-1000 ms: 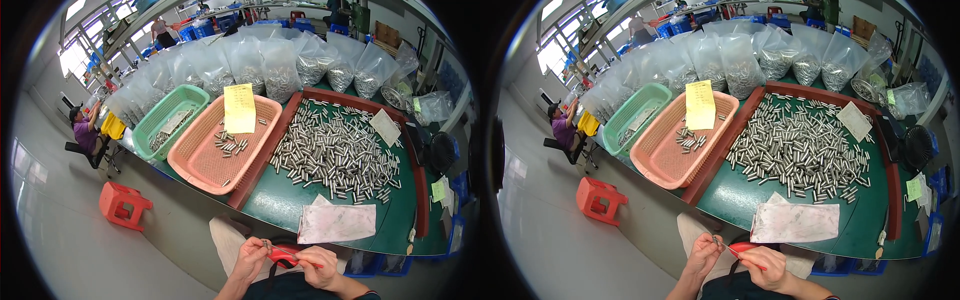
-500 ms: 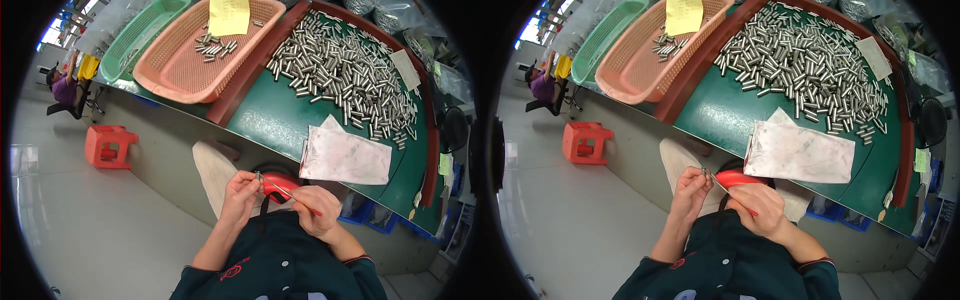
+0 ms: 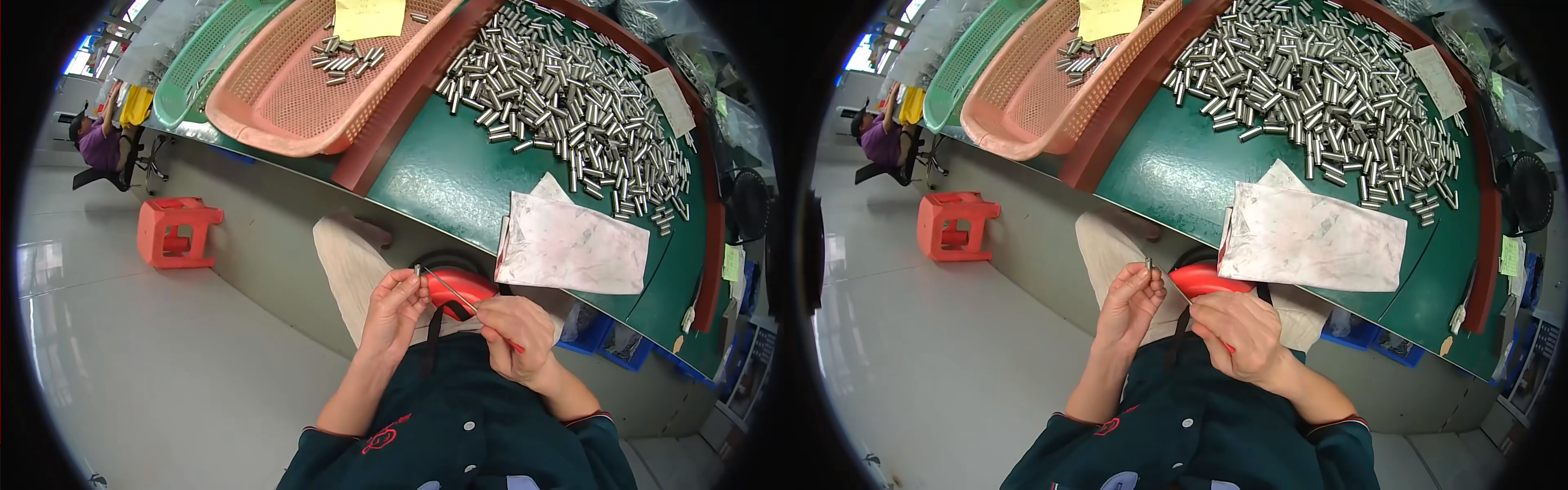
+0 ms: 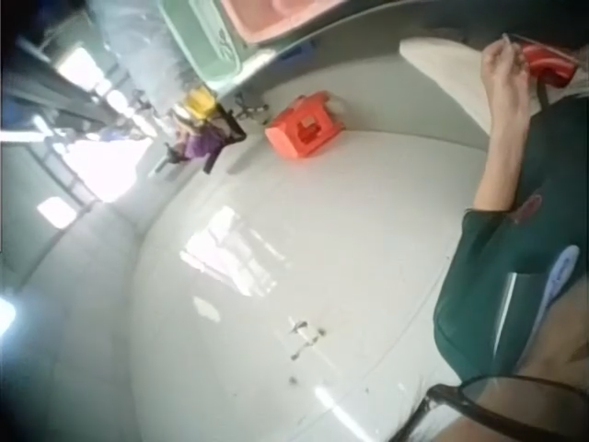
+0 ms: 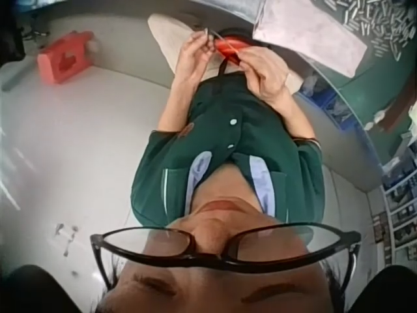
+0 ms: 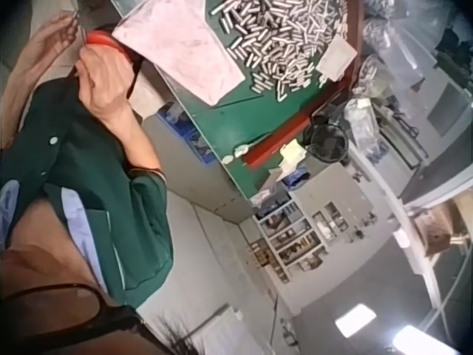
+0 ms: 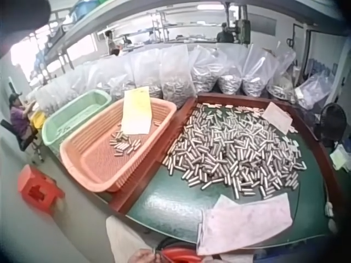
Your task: Inspecting or cleaning the interior of small cylindrical metal components using a thin metal probe.
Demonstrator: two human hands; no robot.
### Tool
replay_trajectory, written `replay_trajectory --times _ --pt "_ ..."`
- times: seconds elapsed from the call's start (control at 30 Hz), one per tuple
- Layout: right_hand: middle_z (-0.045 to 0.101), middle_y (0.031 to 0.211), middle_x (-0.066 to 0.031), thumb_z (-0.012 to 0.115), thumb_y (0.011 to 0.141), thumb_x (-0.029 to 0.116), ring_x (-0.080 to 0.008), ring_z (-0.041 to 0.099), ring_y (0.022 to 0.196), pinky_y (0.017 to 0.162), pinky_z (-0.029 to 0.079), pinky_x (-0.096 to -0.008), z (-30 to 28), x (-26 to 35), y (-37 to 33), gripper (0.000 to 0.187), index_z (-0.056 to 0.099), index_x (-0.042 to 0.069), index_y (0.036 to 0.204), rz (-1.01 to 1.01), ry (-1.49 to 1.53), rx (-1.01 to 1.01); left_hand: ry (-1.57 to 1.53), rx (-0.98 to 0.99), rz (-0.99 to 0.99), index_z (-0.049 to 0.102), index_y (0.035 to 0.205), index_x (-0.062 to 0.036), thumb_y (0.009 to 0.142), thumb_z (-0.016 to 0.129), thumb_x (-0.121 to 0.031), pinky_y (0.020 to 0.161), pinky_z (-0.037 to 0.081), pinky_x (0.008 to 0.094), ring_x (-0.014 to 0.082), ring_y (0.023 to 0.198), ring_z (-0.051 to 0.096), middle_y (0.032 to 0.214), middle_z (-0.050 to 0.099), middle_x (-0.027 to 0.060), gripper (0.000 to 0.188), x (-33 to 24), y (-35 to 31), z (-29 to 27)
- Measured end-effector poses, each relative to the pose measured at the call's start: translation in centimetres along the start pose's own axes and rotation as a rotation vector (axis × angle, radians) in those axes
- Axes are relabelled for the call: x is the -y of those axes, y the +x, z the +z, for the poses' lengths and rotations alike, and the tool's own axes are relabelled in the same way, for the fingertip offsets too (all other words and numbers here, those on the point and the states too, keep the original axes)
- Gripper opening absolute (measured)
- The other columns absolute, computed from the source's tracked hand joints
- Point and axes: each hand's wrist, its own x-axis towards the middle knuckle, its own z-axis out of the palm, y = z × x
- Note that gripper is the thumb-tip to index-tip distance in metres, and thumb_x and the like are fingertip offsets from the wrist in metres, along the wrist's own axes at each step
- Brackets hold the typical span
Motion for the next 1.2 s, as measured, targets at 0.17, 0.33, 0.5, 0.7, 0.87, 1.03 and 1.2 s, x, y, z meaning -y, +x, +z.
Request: replay_trajectory --times 0.17,0.33,0.5,0.7,0.87,1.03,1.2 --pt "0.061 0.075 -0.0112 0.065 0.064 -0.001 -0.0244 0.060 0.064 0.052 0.045 -0.0294 -0.04 -0.21 -0.01 0.021 0.057 -0.001 0.083 0.020 -0.008 -0.017 0.022 0.022 -0.001 0.055 0.089 -0.0052 0.082 0.056 -0.003 0.071 0.045 0.0242 0.0122 0.074 0.054 0.082 0.059 0.0057 0.008 0.21 0.18 0.09" --pt "0.060 0.073 -0.0121 0.062 0.070 0.001 -0.0248 0.060 0.062 0.053 0.047 -0.0297 -0.38 -0.08 0.17 0.015 0.056 -0.001 0.083 0.020 -0.002 -0.013 0.068 0.100 0.070 0.056 0.093 -0.0033 0.080 0.056 0.000 0.072 0.045 0.0240 0.0124 0.076 0.055 0.085 0.059 0.0070 0.013 0.67 0.47 -0.32" --pt "0.060 0.072 -0.0130 0.058 0.076 0.003 -0.0255 0.059 0.061 0.054 0.048 -0.0302 -0.66 -0.10 0.11 0.010 0.055 -0.001 0.084 0.021 0.000 -0.007 0.115 0.105 0.069 0.056 0.092 -0.0053 0.081 0.057 -0.004 0.074 0.045 0.0253 0.0135 0.077 0.054 0.086 0.057 0.0064 0.011 0.71 0.56 -0.16" --pt "0.061 0.074 -0.0106 0.064 0.064 -0.002 -0.0233 0.060 0.063 0.053 0.046 -0.0285 -0.78 -0.12 0.26 0.019 0.057 0.000 0.081 0.020 0.003 -0.034 0.133 0.093 0.063 0.056 0.092 -0.0049 0.082 0.057 -0.005 0.073 0.045 0.0248 0.0129 0.076 0.054 0.084 0.058 0.0061 0.010 0.65 0.47 0.11" --pt "0.061 0.073 -0.0106 0.063 0.065 -0.002 -0.0233 0.060 0.063 0.054 0.046 -0.0290 -0.97 0.02 0.19 0.018 0.056 -0.001 0.081 0.023 0.001 -0.047 0.140 0.057 0.043 0.054 0.095 -0.0042 0.084 0.054 -0.009 0.070 0.045 0.0240 0.0121 0.074 0.053 0.082 0.058 0.0060 0.011 0.56 0.39 0.21" --pt "0.061 0.073 -0.0105 0.063 0.064 -0.003 -0.0233 0.060 0.063 0.053 0.046 -0.0288 -0.96 -0.07 0.15 0.019 0.056 -0.001 0.081 0.013 -0.003 -0.045 -0.013 0.121 -0.076 0.051 0.098 -0.0030 0.087 0.051 -0.013 0.065 0.044 0.0231 0.0113 0.069 0.051 0.081 0.057 0.0063 0.015 0.39 0.22 0.37" --pt "0.061 0.073 -0.0104 0.063 0.063 -0.003 -0.0233 0.060 0.063 0.053 0.046 -0.0286 -0.97 -0.06 0.09 0.020 0.056 -0.001 0.081 0.004 0.006 -0.048 -0.007 0.109 -0.073 0.052 0.096 -0.0031 0.087 0.051 -0.013 0.065 0.044 0.0231 0.0114 0.068 0.052 0.080 0.057 0.0064 0.013 0.31 0.09 0.68"
